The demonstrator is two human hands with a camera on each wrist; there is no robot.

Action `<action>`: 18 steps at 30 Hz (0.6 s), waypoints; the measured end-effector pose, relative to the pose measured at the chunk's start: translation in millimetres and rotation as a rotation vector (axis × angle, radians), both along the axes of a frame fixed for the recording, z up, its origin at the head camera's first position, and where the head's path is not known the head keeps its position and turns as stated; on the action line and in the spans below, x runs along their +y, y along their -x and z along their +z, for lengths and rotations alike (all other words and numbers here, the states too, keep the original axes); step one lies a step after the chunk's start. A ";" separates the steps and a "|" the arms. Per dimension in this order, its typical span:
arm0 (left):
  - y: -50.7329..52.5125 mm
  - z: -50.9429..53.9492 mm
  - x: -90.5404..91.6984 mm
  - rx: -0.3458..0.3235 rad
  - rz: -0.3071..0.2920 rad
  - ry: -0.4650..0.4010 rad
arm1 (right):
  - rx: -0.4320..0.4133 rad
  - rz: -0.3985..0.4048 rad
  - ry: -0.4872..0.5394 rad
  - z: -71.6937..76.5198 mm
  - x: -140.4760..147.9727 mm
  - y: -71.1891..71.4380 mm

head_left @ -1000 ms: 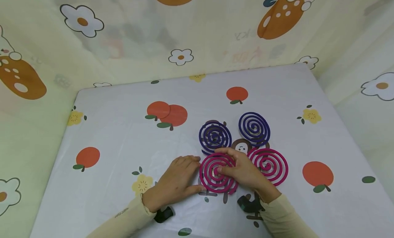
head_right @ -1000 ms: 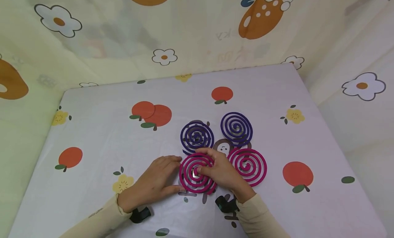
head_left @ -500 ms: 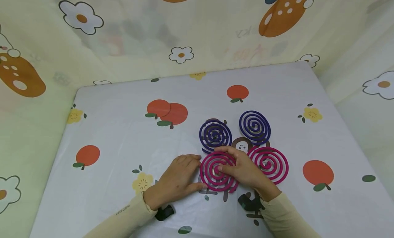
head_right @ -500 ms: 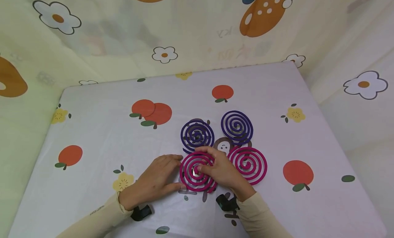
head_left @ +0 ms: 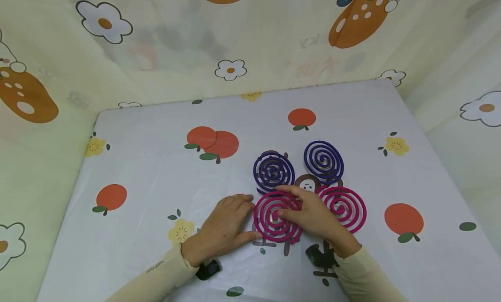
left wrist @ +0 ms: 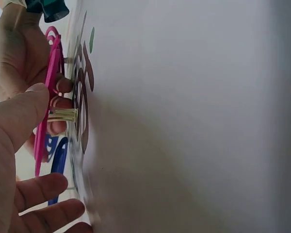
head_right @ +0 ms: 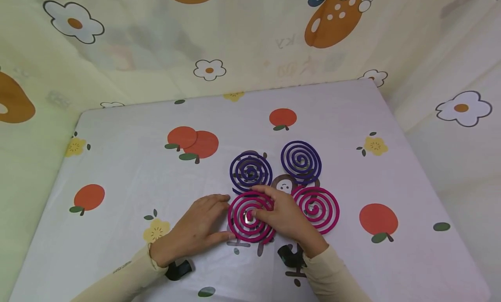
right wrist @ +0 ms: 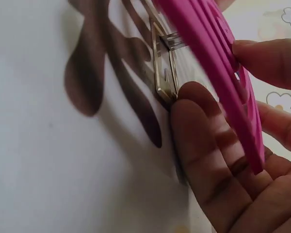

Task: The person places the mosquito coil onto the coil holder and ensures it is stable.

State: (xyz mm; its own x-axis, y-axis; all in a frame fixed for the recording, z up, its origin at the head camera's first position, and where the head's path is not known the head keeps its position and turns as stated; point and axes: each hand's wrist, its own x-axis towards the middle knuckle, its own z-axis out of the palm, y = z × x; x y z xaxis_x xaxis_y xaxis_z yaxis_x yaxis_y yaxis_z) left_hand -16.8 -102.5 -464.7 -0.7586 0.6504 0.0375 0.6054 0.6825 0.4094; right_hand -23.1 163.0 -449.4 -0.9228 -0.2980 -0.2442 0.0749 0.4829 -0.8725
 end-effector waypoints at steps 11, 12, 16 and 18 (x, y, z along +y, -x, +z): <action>-1.7 1.4 0.5 -0.004 0.012 0.007 | 0.179 0.039 -0.199 5.2 -2.3 -4.4; -1.8 1.4 0.3 -0.002 0.012 0.007 | 0.191 0.038 -0.217 5.8 -2.5 -4.6; -1.9 1.1 -0.8 0.014 0.009 0.008 | 0.229 0.033 -0.286 8.5 -3.8 -5.2; -2.0 1.2 -1.2 0.029 0.005 0.005 | 0.245 0.034 -0.307 9.7 -4.4 -5.3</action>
